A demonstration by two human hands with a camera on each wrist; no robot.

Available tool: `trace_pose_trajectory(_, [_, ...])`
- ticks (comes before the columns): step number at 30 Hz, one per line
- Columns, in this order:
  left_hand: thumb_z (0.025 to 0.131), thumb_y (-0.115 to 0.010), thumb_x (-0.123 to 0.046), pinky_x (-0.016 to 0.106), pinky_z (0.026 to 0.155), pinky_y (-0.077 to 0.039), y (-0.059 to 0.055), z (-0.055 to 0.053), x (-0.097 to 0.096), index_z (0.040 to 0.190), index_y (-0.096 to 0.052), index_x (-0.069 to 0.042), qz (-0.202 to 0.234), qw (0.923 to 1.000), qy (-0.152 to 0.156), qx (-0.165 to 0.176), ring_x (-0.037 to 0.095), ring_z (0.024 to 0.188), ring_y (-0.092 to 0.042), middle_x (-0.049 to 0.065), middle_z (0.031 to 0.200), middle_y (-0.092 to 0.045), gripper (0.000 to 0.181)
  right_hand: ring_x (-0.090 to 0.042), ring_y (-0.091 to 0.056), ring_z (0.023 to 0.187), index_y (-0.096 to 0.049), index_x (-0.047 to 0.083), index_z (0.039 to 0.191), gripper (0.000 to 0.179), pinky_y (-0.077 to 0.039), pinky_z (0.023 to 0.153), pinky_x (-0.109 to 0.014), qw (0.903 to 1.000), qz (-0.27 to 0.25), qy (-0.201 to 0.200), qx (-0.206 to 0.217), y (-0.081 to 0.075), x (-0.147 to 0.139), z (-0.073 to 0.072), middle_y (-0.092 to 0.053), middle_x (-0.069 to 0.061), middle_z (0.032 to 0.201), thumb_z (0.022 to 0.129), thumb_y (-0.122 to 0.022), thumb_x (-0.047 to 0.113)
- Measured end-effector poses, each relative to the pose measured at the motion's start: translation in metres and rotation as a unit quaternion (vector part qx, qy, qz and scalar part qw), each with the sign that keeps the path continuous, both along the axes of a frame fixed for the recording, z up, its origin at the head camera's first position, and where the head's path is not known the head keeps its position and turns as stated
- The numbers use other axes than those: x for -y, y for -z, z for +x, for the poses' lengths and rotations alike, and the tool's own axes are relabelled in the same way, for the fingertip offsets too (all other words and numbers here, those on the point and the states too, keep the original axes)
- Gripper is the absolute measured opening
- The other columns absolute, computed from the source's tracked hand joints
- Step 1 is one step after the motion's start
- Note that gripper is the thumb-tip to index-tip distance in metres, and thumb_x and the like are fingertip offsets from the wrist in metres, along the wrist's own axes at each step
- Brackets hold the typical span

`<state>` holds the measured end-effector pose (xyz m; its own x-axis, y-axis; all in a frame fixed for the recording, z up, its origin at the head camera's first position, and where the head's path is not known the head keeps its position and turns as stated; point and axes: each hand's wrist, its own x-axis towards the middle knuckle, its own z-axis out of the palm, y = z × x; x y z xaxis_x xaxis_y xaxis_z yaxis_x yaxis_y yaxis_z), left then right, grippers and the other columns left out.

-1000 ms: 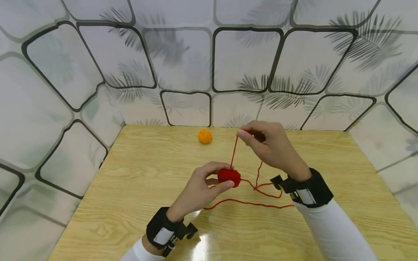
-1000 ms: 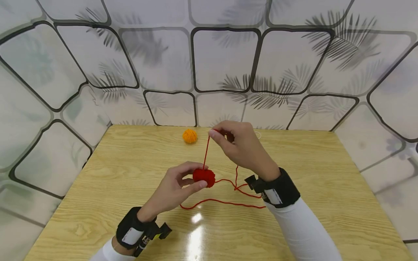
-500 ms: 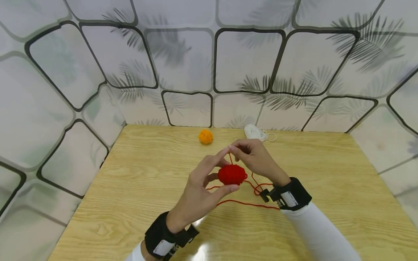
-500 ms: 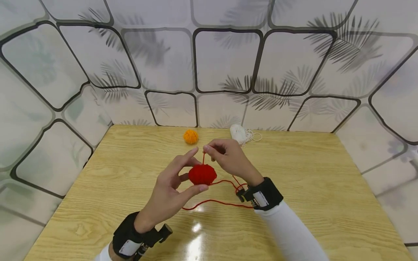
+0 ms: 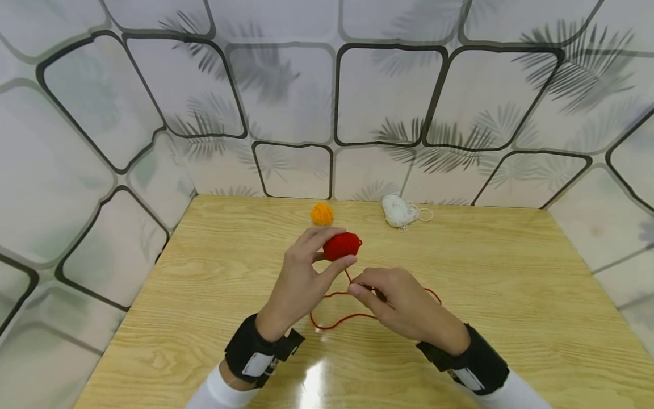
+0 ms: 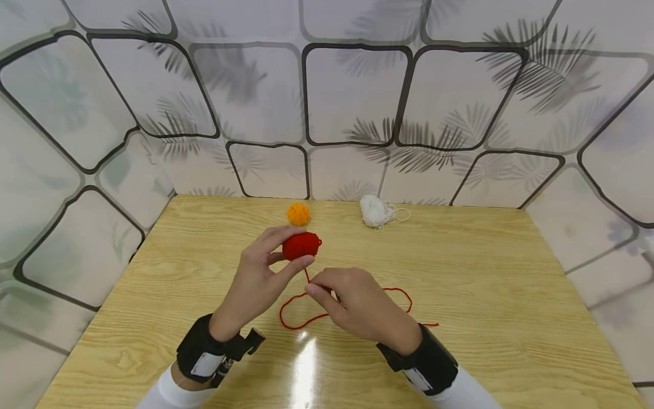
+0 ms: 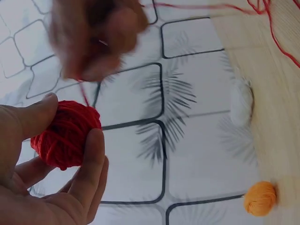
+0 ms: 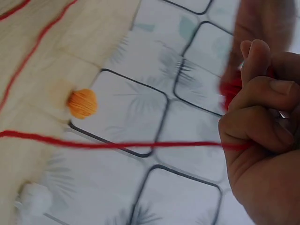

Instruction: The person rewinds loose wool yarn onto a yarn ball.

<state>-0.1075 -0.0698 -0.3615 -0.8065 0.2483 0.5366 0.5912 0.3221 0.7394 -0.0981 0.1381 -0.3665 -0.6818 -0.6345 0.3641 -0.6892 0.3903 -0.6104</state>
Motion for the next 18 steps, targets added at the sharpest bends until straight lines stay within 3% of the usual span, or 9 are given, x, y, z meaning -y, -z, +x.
trace_pose_trajectory(4, [0.093, -0.075, -0.018, 0.029, 0.08, -0.059, 0.01, -0.004, 0.001, 0.132, -0.063, -0.002, -0.052, 0.998, 0.003, 0.037, 0.018, 0.1, -0.068, 0.009, 0.116, -0.069, 0.043, 0.001, -0.042, 0.06, -0.071, 0.018, 0.099, 0.007, -0.039, 0.051, -0.017, 0.9986, -0.012, -0.009, -0.051, -0.023, -0.008, 0.009, -0.053, 0.014, 0.076, 0.099, -0.067, 0.012])
trace_pose_trajectory(8, [0.099, -0.068, -0.02, 0.027, 0.082, -0.057, 0.019, -0.004, -0.001, 0.138, -0.059, -0.001, -0.069, 0.9901, 0.042, 0.115, 0.018, 0.097, -0.068, 0.011, 0.118, -0.068, 0.045, 0.0, -0.04, 0.057, -0.07, 0.02, 0.1, 0.016, -0.035, 0.048, -0.017, 0.9977, -0.051, -0.017, -0.04, -0.048, -0.016, 0.006, -0.05, 0.014, 0.073, 0.095, -0.071, 0.005])
trace_pose_trajectory(11, [0.103, -0.062, -0.02, 0.026, 0.081, -0.055, 0.022, 0.0, -0.002, 0.144, -0.054, -0.002, -0.063, 0.9783, 0.09, 0.175, 0.017, 0.094, -0.066, 0.011, 0.12, -0.066, 0.045, -0.003, -0.038, 0.053, -0.069, 0.02, 0.097, 0.022, -0.032, 0.045, -0.02, 0.9957, -0.085, -0.024, -0.029, -0.062, -0.019, -0.001, -0.048, 0.011, 0.069, 0.092, -0.071, -0.001])
trace_pose_trajectory(14, [0.106, -0.057, -0.019, 0.028, 0.082, -0.053, 0.021, 0.005, -0.002, 0.148, -0.049, -0.004, -0.049, 0.9647, 0.144, 0.215, 0.016, 0.095, -0.064, 0.011, 0.123, -0.065, 0.045, -0.007, -0.036, 0.051, -0.068, 0.016, 0.094, 0.022, -0.031, 0.043, -0.026, 0.9929, -0.114, -0.025, -0.023, -0.069, -0.021, -0.011, -0.047, 0.006, 0.067, 0.091, -0.07, -0.006])
trace_pose_trajectory(18, [0.107, -0.054, -0.019, 0.028, 0.09, -0.054, 0.017, 0.012, -0.001, 0.15, -0.046, -0.006, -0.015, 0.9448, 0.21, 0.251, 0.015, 0.106, -0.065, 0.011, 0.132, -0.061, 0.045, -0.011, -0.035, 0.049, -0.069, 0.013, 0.092, 0.016, -0.03, 0.042, -0.029, 0.9919, -0.125, 0.024, -0.006, -0.067, -0.021, -0.029, -0.043, 0.004, 0.064, 0.095, -0.067, -0.002])
